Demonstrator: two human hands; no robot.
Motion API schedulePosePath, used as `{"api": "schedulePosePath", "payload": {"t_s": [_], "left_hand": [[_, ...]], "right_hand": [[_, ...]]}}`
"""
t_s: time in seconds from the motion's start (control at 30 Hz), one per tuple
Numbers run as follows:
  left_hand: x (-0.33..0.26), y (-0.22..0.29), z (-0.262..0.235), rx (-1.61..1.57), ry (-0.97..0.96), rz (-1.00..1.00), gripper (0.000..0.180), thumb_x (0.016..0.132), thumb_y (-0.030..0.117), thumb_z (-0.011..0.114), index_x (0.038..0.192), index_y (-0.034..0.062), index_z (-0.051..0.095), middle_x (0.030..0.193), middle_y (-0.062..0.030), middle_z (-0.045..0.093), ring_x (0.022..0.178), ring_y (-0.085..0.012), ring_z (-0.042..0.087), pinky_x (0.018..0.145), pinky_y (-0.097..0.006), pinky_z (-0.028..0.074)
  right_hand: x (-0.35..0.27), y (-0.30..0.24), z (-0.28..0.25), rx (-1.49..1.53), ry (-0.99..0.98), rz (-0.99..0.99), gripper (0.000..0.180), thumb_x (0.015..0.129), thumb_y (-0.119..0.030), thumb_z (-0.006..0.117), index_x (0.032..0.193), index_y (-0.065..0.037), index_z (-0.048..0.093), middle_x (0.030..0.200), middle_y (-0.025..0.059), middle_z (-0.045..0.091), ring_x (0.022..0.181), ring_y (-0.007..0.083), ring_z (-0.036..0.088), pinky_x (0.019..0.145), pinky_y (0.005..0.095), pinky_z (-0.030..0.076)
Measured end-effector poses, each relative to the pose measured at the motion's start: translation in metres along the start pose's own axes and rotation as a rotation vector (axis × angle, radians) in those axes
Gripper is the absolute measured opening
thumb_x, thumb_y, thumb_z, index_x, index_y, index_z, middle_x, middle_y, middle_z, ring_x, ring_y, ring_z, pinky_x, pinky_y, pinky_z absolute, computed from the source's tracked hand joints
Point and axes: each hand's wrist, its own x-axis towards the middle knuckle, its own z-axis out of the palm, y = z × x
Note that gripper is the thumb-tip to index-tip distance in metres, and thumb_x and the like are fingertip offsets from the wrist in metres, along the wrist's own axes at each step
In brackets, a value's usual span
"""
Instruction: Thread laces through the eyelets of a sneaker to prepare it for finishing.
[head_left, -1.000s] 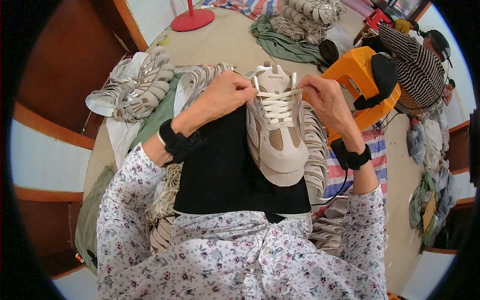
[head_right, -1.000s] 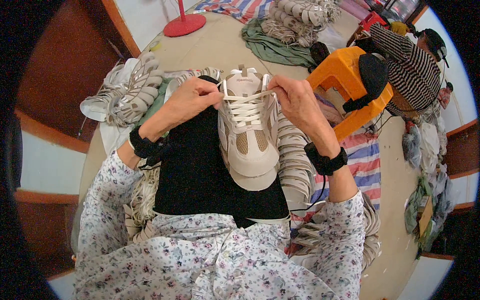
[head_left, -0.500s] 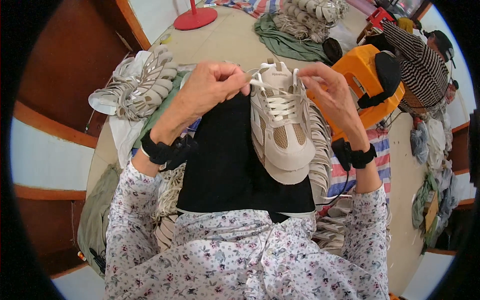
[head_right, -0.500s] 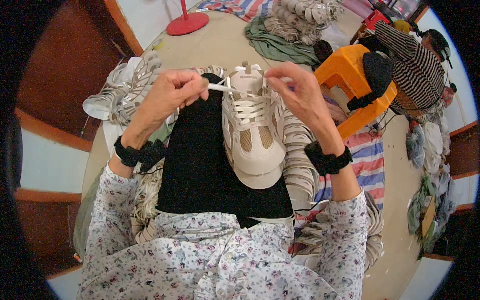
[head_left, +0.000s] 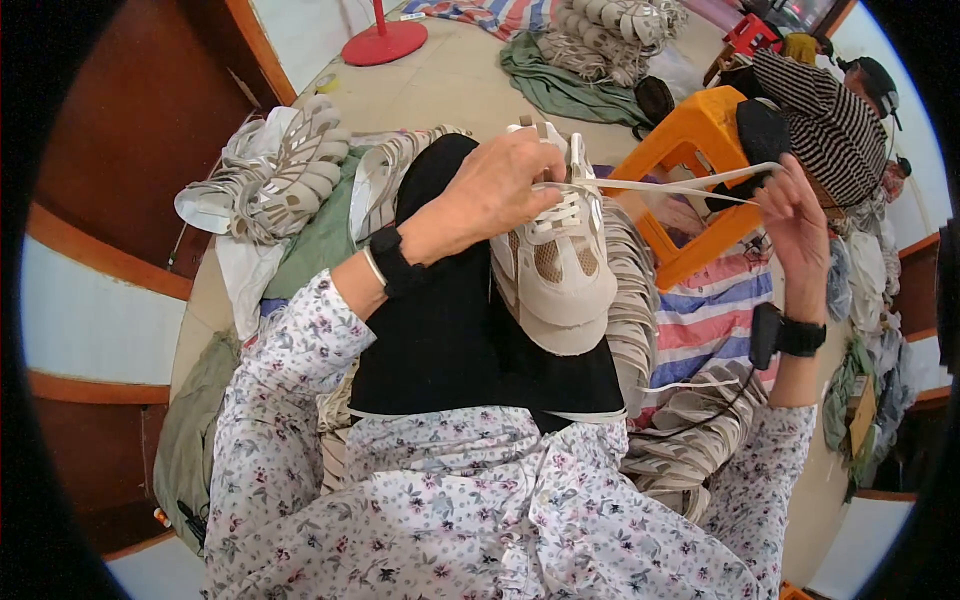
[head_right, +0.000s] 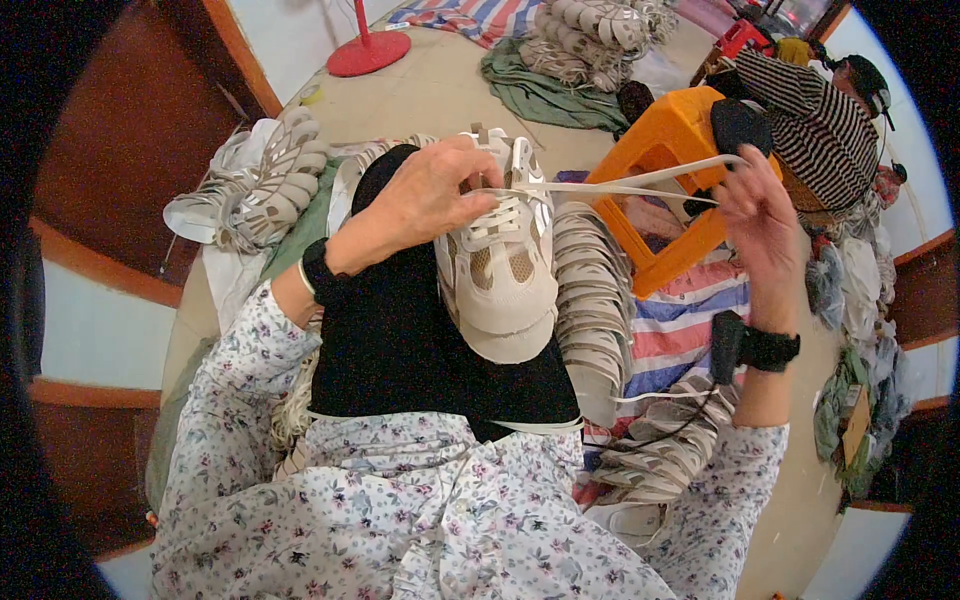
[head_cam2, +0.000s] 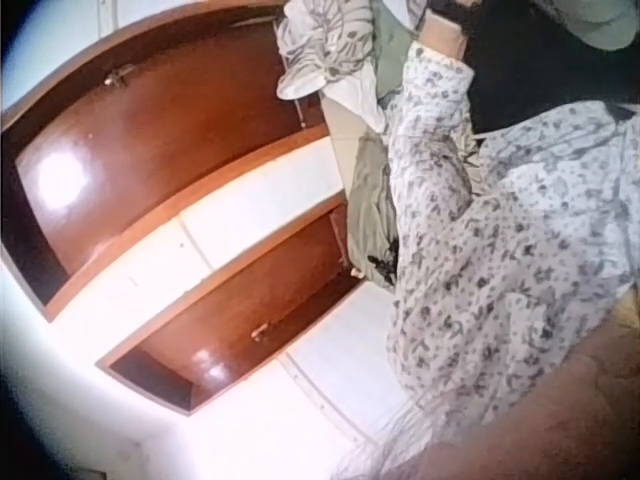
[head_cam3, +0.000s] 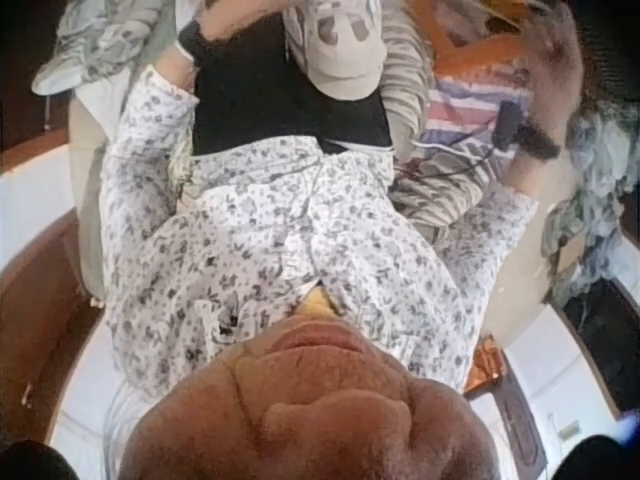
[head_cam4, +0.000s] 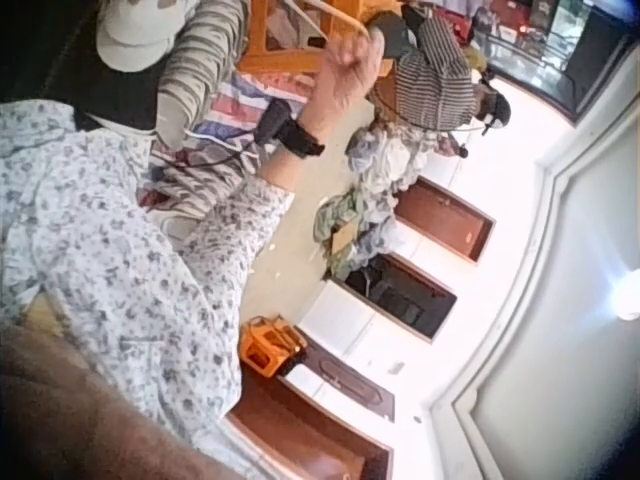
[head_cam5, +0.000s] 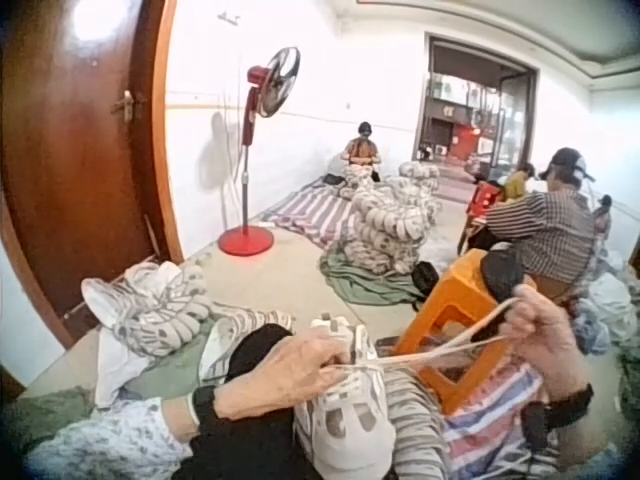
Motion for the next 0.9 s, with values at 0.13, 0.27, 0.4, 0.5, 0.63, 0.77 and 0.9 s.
{"api": "schedulePosePath", "payload": {"t_s": [0.13,0.27,0.4,0.5,0.63,0.77,0.9], "left_hand": [[0.002,0.001,0.011,0.044,0.022,0.032,0.015,0.081,0.014,0.068,0.085,0.0017,0.061,0.080,-0.0126,0.056,0.076,-0.0293,0.060,0.070,-0.037,0.049],[0.005,0.008,0.004,-0.260,-0.066,-0.195,0.016,0.088,0.014,0.065,0.083,0.0001,0.058,0.082,-0.0075,0.062,0.073,-0.0184,0.062,0.066,-0.031,0.049],[0.008,0.002,-0.025,-0.782,-0.178,-0.513,0.016,0.095,0.017,0.061,0.096,0.0009,0.065,0.085,-0.0002,0.065,0.071,-0.0055,0.061,0.063,-0.021,0.048],[0.001,-0.021,-0.066,-0.914,-0.010,-0.393,0.023,0.096,0.015,0.059,0.112,0.0008,0.067,0.091,0.0011,0.066,0.077,-0.0039,0.061,0.066,-0.017,0.048],[0.003,-0.070,-0.135,-0.956,0.309,-0.373,0.026,0.091,0.008,0.066,0.115,-0.0024,0.067,0.098,-0.0015,0.067,0.082,-0.0021,0.060,0.068,-0.012,0.049],[-0.026,-0.121,-0.222,-1.085,0.417,-0.415,0.030,0.093,0.002,0.062,0.122,-0.0047,0.062,0.110,-0.0081,0.066,0.083,-0.0042,0.063,0.074,-0.009,0.052],[-0.068,-0.146,-0.281,-0.817,0.659,-0.377,0.022,0.093,0.000,0.059,0.114,-0.0047,0.067,0.116,-0.0125,0.067,0.106,-0.0135,0.062,0.091,-0.019,0.051]], "right_hand": [[-0.052,-0.052,-0.099,0.137,0.268,-0.108,0.051,0.099,-0.002,0.053,0.146,0.003,0.032,0.088,0.0006,0.043,0.065,0.0094,0.038,0.059,0.0211,0.037],[-0.102,-0.091,-0.182,0.079,0.549,-0.180,0.054,0.097,0.002,0.054,0.147,0.001,0.034,0.082,0.0015,0.043,0.065,0.0091,0.038,0.058,0.0219,0.035],[-0.141,-0.113,-0.229,-0.014,0.674,-0.166,0.048,0.097,0.003,0.054,0.143,0.001,0.039,0.079,0.0014,0.043,0.064,0.0100,0.036,0.059,0.0242,0.034],[-0.157,-0.119,-0.255,0.207,0.572,-0.174,0.035,0.099,0.000,0.053,0.133,0.002,0.047,0.077,0.0001,0.041,0.062,0.0130,0.032,0.060,0.0265,0.033],[-0.179,-0.136,-0.293,0.117,0.676,-0.251,0.033,0.099,0.000,0.052,0.132,0.003,0.050,0.077,0.0004,0.038,0.064,0.0117,0.033,0.059,0.0244,0.035],[-0.196,-0.149,-0.316,-0.109,0.683,-0.251,0.031,0.099,-0.003,0.055,0.129,0.003,0.052,0.078,0.0002,0.042,0.065,0.0112,0.039,0.060,0.0244,0.039],[-0.168,-0.122,-0.276,-0.325,0.699,-0.196,0.028,0.098,-0.007,0.058,0.125,0.002,0.054,0.094,0.0052,0.058,0.077,0.0125,0.054,0.066,0.0244,0.046]]}}
